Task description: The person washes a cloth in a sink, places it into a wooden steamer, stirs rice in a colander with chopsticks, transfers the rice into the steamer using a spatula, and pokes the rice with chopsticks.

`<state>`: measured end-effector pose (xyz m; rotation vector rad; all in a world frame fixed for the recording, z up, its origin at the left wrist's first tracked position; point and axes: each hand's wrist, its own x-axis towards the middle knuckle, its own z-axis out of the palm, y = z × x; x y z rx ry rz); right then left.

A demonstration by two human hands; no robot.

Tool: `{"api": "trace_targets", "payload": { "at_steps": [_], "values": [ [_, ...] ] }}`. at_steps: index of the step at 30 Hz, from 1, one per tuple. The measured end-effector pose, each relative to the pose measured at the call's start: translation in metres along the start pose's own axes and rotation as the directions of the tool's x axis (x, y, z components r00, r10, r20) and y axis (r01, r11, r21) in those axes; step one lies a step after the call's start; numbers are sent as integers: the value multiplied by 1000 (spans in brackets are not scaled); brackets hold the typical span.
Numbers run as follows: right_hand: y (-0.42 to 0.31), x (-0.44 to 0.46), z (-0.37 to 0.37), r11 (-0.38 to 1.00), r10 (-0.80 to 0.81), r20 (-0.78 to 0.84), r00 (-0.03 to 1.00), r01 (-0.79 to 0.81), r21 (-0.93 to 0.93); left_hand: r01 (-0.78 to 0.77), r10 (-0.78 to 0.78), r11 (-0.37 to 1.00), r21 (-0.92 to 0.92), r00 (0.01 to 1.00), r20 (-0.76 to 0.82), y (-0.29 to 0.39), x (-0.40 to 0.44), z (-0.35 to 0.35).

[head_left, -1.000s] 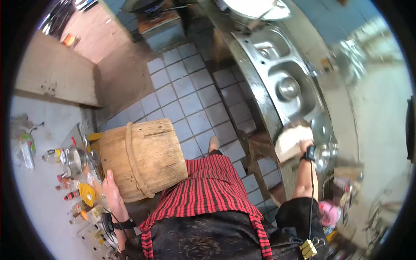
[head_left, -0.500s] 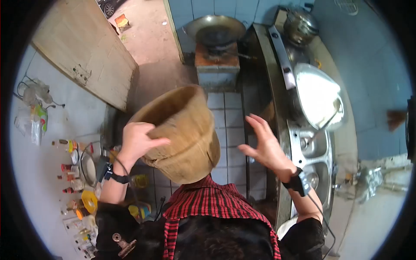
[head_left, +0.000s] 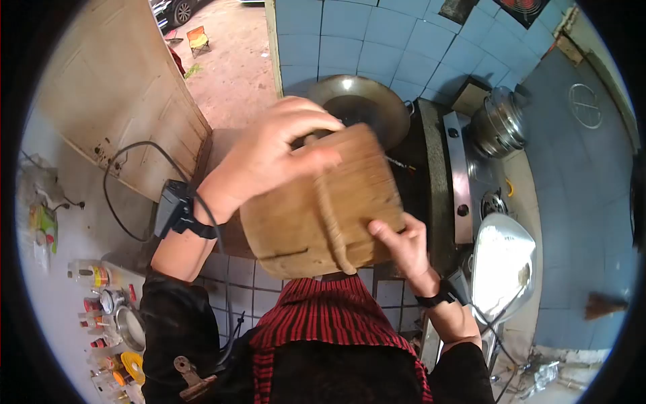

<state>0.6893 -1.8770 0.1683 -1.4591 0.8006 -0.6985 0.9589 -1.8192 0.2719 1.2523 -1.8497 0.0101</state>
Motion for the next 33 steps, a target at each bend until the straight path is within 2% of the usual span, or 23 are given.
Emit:
{"api": "trace_targets", "payload": {
  "at_steps": [1,3,5,7,10,12,15,17,19,21,24,25,28,29,31,33],
  "values": [
    [0,22,-7,993,53,-63,997,-46,112,5,-5,1000,0,1000,2,-22,3,0],
    [-1,70,-26,969,144,-163,976,-106,222,206,-200,976,76,976,-82,-70,-1,4],
    [21,125,-57,966,109,-255,961,-42,255,353,-338,934,53,923,-182,-112,-11,22],
    [23,176,-75,962,142,-332,933,-50,270,601,-616,788,-132,763,-198,-143,-28,33],
    [20,257,-99,993,69,-399,914,-23,119,700,-723,691,-178,675,-151,-181,-53,47],
    [29,315,-115,997,56,-432,900,-27,73,728,-889,442,-524,432,-150,-200,-67,65],
    [69,398,-133,999,43,-428,903,-28,41,713,-915,390,-583,373,-156,-224,-73,84],
    [84,440,-132,996,94,-488,868,-78,52,737,-939,335,-587,313,-144,-243,-67,92],
    [96,452,-142,991,133,-493,860,-111,74,792,-944,296,-534,327,-40,-250,-54,109],
    [85,460,-120,967,243,-518,820,-244,68,766,-953,268,-584,298,-46,-275,-49,105],
    [94,474,-110,954,293,-456,841,-286,85,772,-956,233,-592,295,7,-319,-43,98],
    [111,473,-130,953,297,-447,844,-294,78,772,-959,225,-595,282,4,-323,-35,107],
    [117,488,-120,899,421,-545,725,-413,146,745,-948,230,-626,316,28,-355,-28,91],
    [117,491,-116,896,425,-537,728,-425,133,744,-954,216,-633,299,25,-365,-26,87],
    [119,497,-115,883,463,-510,725,-425,199,828,-942,240,-507,325,85,-383,-25,80],
    [125,502,-125,885,463,-480,745,-422,198,818,-945,214,-534,312,99,-393,-24,90]
  ]
}}
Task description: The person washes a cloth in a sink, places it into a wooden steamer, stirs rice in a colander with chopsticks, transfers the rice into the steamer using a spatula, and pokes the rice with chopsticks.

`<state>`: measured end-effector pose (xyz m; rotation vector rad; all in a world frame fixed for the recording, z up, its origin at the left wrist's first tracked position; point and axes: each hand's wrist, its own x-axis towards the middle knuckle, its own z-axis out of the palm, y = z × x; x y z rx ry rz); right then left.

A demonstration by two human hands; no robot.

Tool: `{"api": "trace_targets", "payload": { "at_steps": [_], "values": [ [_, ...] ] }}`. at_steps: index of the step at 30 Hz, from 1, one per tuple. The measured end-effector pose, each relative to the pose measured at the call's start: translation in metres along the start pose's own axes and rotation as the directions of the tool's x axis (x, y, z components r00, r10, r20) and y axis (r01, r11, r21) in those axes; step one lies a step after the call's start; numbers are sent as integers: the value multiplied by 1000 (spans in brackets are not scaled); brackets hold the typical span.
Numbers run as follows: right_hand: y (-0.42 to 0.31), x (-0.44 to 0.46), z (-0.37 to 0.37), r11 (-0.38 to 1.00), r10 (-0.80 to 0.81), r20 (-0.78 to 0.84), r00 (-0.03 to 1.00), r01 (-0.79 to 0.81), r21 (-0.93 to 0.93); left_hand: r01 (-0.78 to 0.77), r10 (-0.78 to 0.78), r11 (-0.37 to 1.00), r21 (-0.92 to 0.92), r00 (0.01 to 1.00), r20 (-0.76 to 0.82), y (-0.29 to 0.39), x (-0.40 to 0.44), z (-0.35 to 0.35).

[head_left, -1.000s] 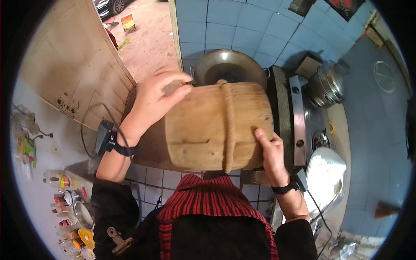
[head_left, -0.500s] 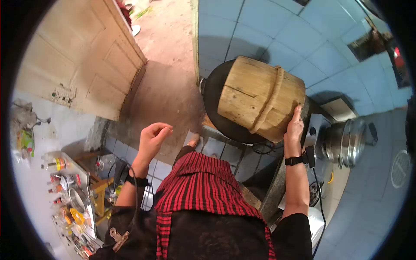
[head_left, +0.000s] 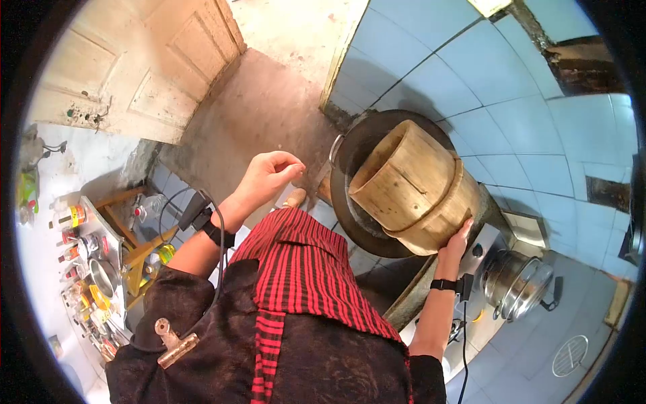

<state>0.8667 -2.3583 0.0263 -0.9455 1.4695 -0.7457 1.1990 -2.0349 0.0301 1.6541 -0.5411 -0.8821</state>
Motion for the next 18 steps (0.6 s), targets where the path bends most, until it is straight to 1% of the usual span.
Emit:
{"api": "trace_targets", "payload": {
  "at_steps": [2,3,5,6,8,9,10,11,12,13,14,15,17,18],
  "values": [
    [-8,-1,7,999,20,36,999,-19,-35,20,-19,999,-40,1000,9,-6,9,-2],
    [-13,-2,12,999,24,30,999,-23,-41,28,-28,999,-20,999,24,-9,14,-3],
    [-23,-1,22,991,111,63,992,-106,-83,40,-40,999,-1,998,42,-10,22,-3],
    [-17,6,8,991,114,58,992,-109,-78,40,-41,999,13,998,50,-8,20,7],
    [-6,19,-7,994,-24,219,975,47,-98,46,-47,999,11,998,51,-6,24,6],
    [-2,19,-16,993,-24,224,974,49,-104,54,-55,998,12,997,49,-6,24,6],
    [3,16,-29,953,-135,234,963,191,-236,65,-65,998,13,997,45,-7,24,5],
    [9,13,-40,875,-241,260,935,325,-358,69,-70,998,10,997,37,-10,25,4],
    [17,11,-48,873,-238,268,934,327,-362,37,-37,999,8,999,10,-13,25,4],
    [31,4,-61,843,-191,245,950,287,-455,-1,1,1000,12,1000,-14,-16,22,8],
    [41,4,-64,800,-144,221,965,245,-548,3,-3,1000,8,1000,-22,-15,20,9],
    [53,9,-66,797,-142,227,964,247,-551,16,-14,999,38,999,-29,-13,18,10],
    [70,14,-60,821,-161,-6,987,131,-556,30,-27,997,69,999,-46,-13,14,12],
    [69,12,-57,820,-160,3,987,135,-556,52,-51,998,45,999,-18,-15,12,13]
  ]
}}
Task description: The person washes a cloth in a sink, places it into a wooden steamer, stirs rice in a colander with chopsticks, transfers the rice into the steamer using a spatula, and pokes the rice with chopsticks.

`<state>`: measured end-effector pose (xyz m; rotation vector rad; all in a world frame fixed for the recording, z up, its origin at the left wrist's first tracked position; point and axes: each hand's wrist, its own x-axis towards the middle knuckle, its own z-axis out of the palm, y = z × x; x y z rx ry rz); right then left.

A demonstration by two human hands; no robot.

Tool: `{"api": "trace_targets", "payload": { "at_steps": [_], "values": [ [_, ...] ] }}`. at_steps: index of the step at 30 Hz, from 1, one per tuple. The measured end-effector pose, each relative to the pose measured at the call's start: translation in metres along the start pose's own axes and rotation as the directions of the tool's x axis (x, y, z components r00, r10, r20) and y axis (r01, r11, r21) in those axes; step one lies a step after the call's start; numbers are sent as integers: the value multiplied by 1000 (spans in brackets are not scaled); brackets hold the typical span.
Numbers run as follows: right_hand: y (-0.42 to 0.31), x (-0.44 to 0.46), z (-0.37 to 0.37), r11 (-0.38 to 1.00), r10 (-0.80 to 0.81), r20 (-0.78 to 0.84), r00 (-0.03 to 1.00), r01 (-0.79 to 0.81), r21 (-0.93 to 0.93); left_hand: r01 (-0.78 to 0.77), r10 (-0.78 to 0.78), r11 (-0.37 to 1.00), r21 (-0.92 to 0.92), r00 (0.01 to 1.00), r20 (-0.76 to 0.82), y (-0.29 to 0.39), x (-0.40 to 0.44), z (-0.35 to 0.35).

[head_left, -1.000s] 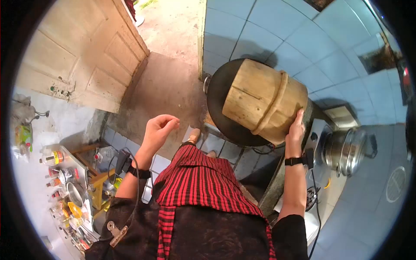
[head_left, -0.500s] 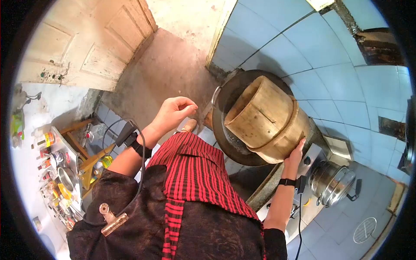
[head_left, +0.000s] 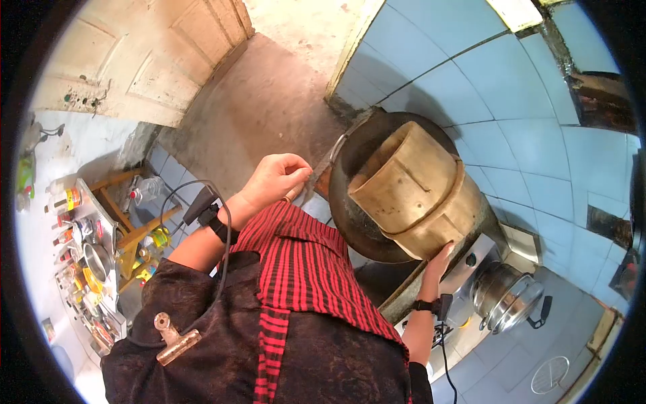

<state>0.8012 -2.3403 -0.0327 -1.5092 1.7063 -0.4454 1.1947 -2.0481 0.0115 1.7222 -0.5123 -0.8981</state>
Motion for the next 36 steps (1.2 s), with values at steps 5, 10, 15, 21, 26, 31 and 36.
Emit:
{"api": "trace_targets", "payload": {
  "at_steps": [5,10,15,21,26,31,36],
  "values": [
    [-72,-4,-3,990,-133,57,990,135,-47,78,-75,991,-111,997,26,-1,-7,3],
    [-95,28,-12,949,42,219,975,-108,298,69,-71,995,-75,997,-13,-4,-18,-3],
    [-62,16,-17,898,-27,318,948,-117,425,75,-80,994,-76,995,-60,-12,-24,-8],
    [-67,-26,15,932,-5,74,997,-22,362,53,-59,995,-82,995,-79,-20,-29,-13],
    [-87,10,2,956,-124,53,991,106,272,34,-41,995,-96,996,-75,-19,-30,-20],
    [-96,29,-15,898,-41,237,971,-68,436,0,-7,998,-70,996,-92,-24,-31,-25],
    [-46,-5,-11,957,-154,114,981,120,264,68,-77,993,-101,993,-92,-29,-33,-32]
  ]
}}
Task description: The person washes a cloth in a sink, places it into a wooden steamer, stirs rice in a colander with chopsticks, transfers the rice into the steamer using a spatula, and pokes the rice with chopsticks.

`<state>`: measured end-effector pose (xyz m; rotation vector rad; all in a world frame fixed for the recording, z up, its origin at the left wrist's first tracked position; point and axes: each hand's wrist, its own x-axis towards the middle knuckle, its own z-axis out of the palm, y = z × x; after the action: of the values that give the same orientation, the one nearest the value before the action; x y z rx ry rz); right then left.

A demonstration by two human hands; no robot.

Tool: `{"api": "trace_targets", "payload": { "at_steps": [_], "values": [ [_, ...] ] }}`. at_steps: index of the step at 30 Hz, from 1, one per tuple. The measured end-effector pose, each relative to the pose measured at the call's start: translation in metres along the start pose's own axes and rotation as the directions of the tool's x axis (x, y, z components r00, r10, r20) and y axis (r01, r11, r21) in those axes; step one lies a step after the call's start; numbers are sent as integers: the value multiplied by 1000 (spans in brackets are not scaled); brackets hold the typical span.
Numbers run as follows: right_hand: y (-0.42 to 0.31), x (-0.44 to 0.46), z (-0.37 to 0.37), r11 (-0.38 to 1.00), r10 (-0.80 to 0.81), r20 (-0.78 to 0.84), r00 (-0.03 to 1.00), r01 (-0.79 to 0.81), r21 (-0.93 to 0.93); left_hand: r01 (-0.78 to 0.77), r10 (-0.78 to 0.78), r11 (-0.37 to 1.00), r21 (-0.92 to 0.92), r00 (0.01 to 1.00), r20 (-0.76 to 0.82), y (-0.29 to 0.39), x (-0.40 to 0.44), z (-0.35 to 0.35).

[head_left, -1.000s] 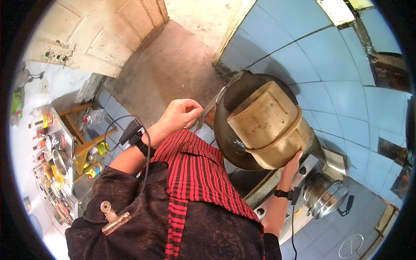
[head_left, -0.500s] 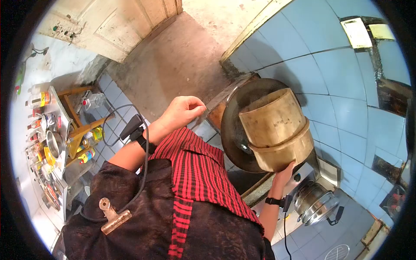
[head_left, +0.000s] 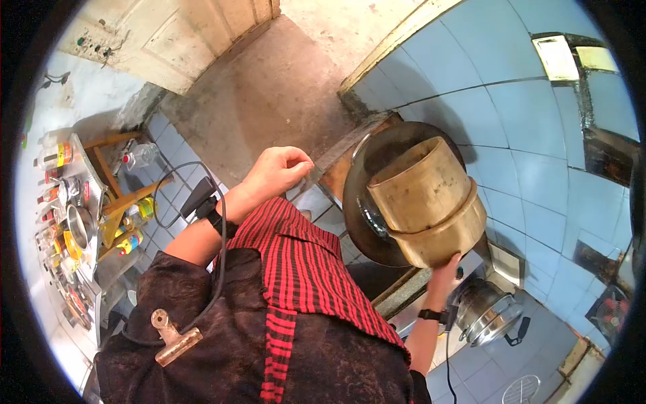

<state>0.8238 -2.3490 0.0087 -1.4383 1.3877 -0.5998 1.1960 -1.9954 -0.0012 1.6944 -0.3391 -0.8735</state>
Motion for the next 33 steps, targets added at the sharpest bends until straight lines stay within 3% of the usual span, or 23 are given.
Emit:
{"api": "trace_targets", "payload": {
  "at_steps": [1,3,5,9,12,14,16,18,19,21,25,28,30,32,33],
  "values": [
    [8,-15,8,1000,-1,-74,997,0,-14,10,-10,1000,22,1000,-7,-2,0,1],
    [-16,-33,35,963,155,-115,981,-125,238,-24,24,1000,11,1000,-7,-7,3,3],
    [6,-9,15,995,54,-118,992,-44,87,-60,60,998,6,998,0,-6,1,2],
    [-44,19,23,998,59,-82,995,-57,24,-66,65,997,50,997,33,6,5,1],
    [-62,48,11,989,147,-60,987,-147,2,-50,48,997,54,997,54,4,6,1],
    [-72,56,5,925,184,217,959,-243,293,-51,49,997,56,997,52,1,6,0],
    [-60,44,-9,931,183,201,962,-235,280,-52,52,999,12,999,-12,-5,0,-6],
    [-16,31,-18,993,65,260,964,-89,81,-19,19,1000,1,1000,-20,-10,-3,-10],
    [-18,3,7,985,89,92,992,-101,139,12,-12,1000,-9,1000,-22,-12,-4,-10],
    [-13,-20,28,977,105,-60,993,-91,193,4,-5,1000,-10,1000,-21,-13,-5,-9],
    [-14,5,18,995,9,-50,999,-4,100,-2,2,1000,-18,1000,10,-11,-6,-5],
    [-65,12,32,991,111,-48,993,-108,74,-61,61,998,10,998,-2,-4,-6,-2],
    [-87,20,33,980,199,11,980,-199,26,-66,66,998,13,998,2,-5,-5,-1],
    [-85,37,14,982,160,67,985,-166,89,-71,71,997,11,998,1,-5,-5,-1],
    [-78,46,-5,967,148,221,964,-188,173,-57,57,998,30,998,6,-2,-7,-3]
  ]
}}
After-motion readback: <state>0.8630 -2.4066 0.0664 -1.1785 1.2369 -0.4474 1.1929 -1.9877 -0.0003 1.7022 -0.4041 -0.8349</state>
